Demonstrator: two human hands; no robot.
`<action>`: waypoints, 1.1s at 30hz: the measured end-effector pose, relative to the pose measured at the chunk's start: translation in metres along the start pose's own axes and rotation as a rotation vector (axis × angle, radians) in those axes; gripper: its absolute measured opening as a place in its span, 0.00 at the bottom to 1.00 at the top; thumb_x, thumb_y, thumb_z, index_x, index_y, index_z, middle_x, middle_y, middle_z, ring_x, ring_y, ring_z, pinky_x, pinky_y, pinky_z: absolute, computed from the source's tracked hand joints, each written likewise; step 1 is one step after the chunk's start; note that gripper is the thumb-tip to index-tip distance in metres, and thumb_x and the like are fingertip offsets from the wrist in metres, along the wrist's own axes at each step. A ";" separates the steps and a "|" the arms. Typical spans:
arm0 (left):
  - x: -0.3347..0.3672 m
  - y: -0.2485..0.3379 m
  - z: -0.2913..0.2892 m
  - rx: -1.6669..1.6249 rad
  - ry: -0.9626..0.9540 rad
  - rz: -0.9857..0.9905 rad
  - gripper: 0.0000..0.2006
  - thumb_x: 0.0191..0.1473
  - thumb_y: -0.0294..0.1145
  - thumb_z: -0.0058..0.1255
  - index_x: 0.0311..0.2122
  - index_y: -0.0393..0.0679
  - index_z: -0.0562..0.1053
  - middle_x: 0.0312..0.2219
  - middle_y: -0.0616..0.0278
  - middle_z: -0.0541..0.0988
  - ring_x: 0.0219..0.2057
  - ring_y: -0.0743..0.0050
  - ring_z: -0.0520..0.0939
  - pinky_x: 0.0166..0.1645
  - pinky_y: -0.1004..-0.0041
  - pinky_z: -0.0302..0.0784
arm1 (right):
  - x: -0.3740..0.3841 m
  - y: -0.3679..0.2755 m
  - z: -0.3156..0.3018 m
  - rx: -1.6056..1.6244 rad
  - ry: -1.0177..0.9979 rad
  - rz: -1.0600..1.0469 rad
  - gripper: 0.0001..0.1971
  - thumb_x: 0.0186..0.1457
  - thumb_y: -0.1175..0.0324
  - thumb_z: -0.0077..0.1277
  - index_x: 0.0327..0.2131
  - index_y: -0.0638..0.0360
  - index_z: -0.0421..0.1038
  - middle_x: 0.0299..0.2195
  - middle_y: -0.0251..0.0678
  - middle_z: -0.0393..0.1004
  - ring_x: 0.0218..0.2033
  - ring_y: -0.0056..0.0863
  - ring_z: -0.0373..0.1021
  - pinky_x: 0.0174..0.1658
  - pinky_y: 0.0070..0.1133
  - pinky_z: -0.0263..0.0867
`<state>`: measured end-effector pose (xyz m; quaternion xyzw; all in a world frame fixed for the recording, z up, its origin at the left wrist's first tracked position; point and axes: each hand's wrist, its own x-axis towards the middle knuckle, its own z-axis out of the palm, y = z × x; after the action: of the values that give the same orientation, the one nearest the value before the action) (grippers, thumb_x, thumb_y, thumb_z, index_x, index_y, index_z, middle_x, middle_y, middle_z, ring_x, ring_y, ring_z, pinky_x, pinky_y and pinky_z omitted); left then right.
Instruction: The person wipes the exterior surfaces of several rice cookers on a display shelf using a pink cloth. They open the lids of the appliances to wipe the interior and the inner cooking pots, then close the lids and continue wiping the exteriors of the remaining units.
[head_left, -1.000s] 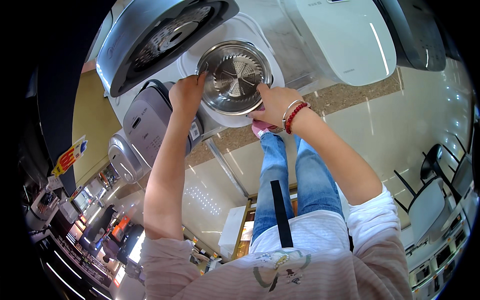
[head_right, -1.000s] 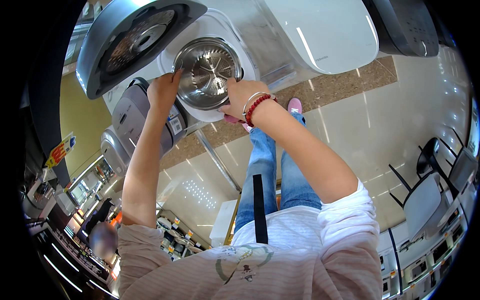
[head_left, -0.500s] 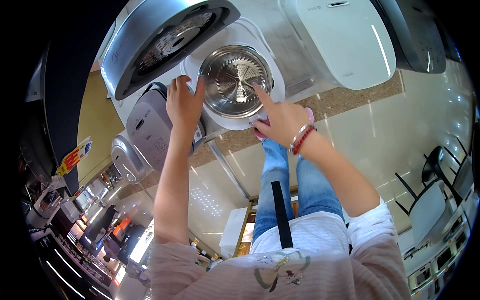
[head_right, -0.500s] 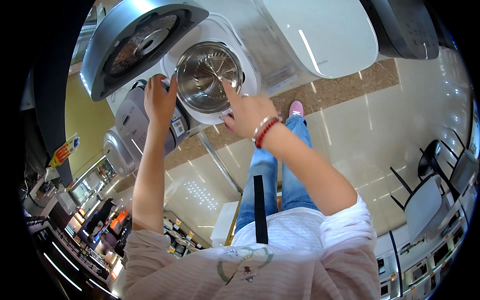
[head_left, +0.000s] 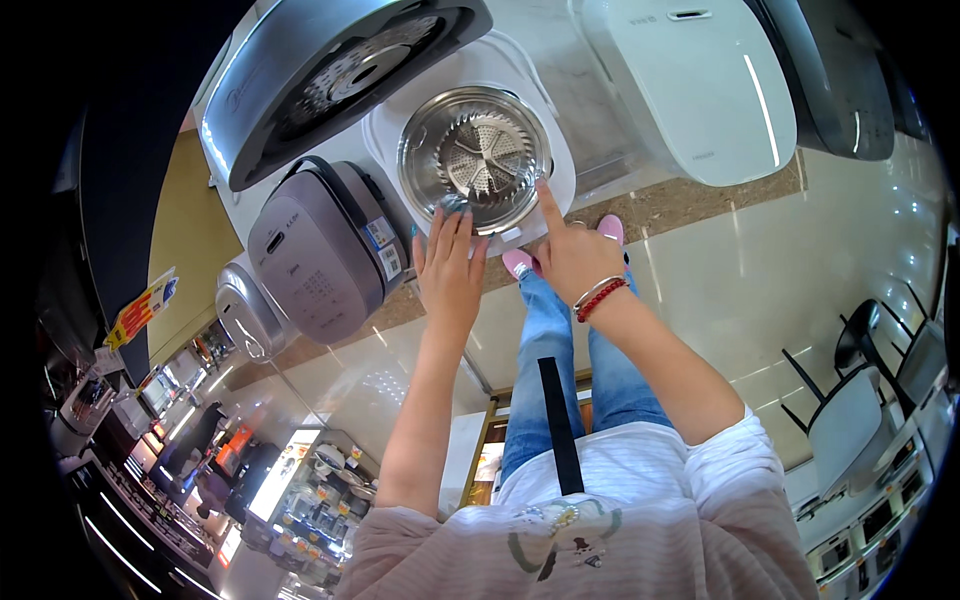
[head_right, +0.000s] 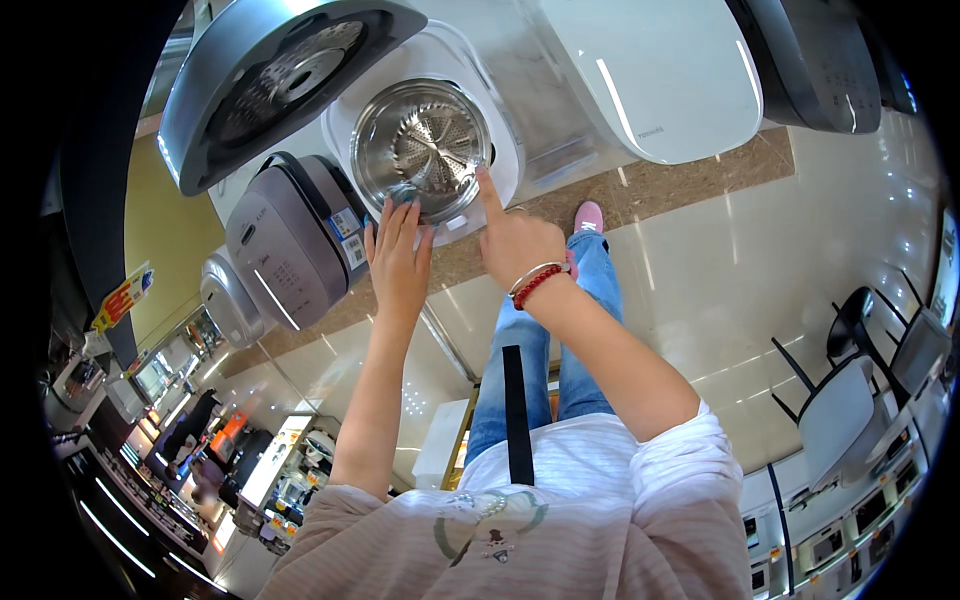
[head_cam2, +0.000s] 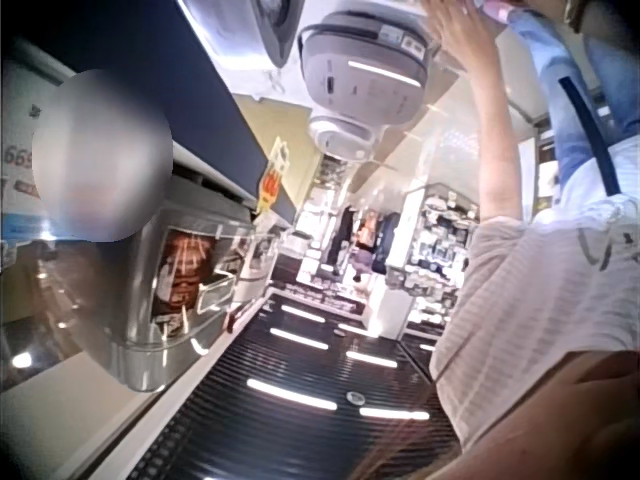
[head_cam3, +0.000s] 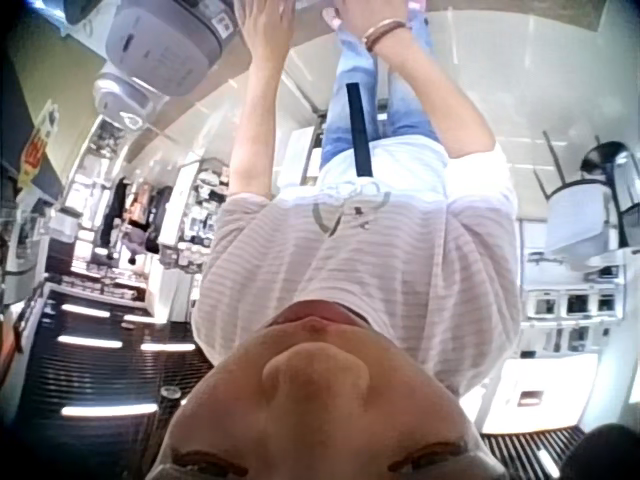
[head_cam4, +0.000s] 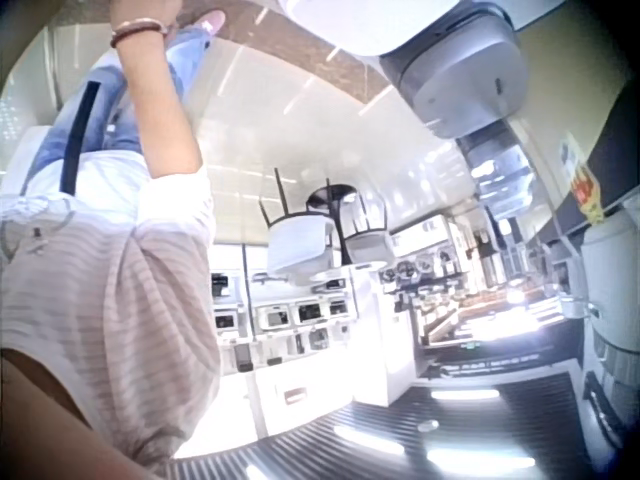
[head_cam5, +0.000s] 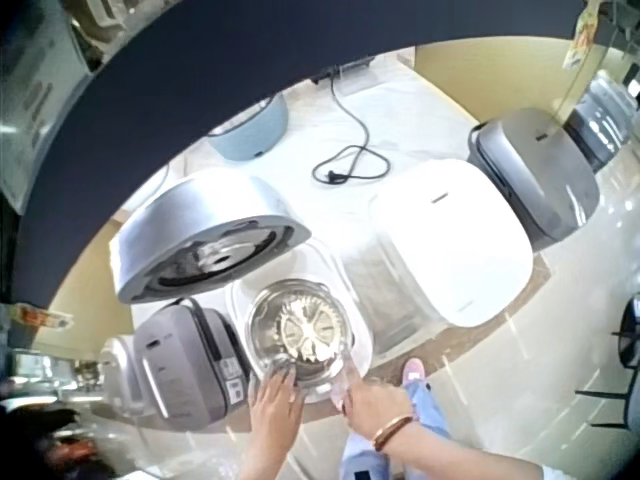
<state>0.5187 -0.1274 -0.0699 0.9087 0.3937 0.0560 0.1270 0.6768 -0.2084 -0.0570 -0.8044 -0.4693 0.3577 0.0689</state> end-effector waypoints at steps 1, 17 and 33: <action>0.001 0.003 0.000 -0.002 -0.002 -0.023 0.16 0.49 0.33 0.49 0.44 0.41 0.70 0.44 0.59 0.71 0.53 0.60 0.64 0.56 0.57 0.50 | 0.000 0.001 0.002 -0.027 0.011 -0.001 0.39 0.45 0.63 0.47 0.60 0.47 0.38 0.19 0.44 0.72 0.20 0.39 0.71 0.22 0.34 0.66; 0.018 0.077 0.010 0.033 -0.041 -0.312 0.17 0.53 0.36 0.40 0.42 0.35 0.69 0.40 0.54 0.73 0.49 0.55 0.68 0.51 0.55 0.54 | 0.033 0.014 -0.037 -0.218 -0.029 -0.031 0.40 0.43 0.68 0.48 0.60 0.41 0.39 0.23 0.44 0.73 0.24 0.39 0.72 0.26 0.32 0.68; 0.045 0.026 -0.004 -0.004 0.001 -0.026 0.15 0.49 0.35 0.46 0.42 0.41 0.70 0.42 0.59 0.72 0.48 0.61 0.68 0.53 0.54 0.52 | 0.027 0.002 -0.054 -0.316 -0.142 -0.180 0.34 0.46 0.65 0.49 0.57 0.43 0.49 0.26 0.39 0.74 0.28 0.33 0.72 0.30 0.26 0.68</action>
<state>0.5670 -0.1113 -0.0585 0.9033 0.4053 0.0557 0.1291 0.7213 -0.1756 -0.0317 -0.7328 -0.5933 0.3278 -0.0597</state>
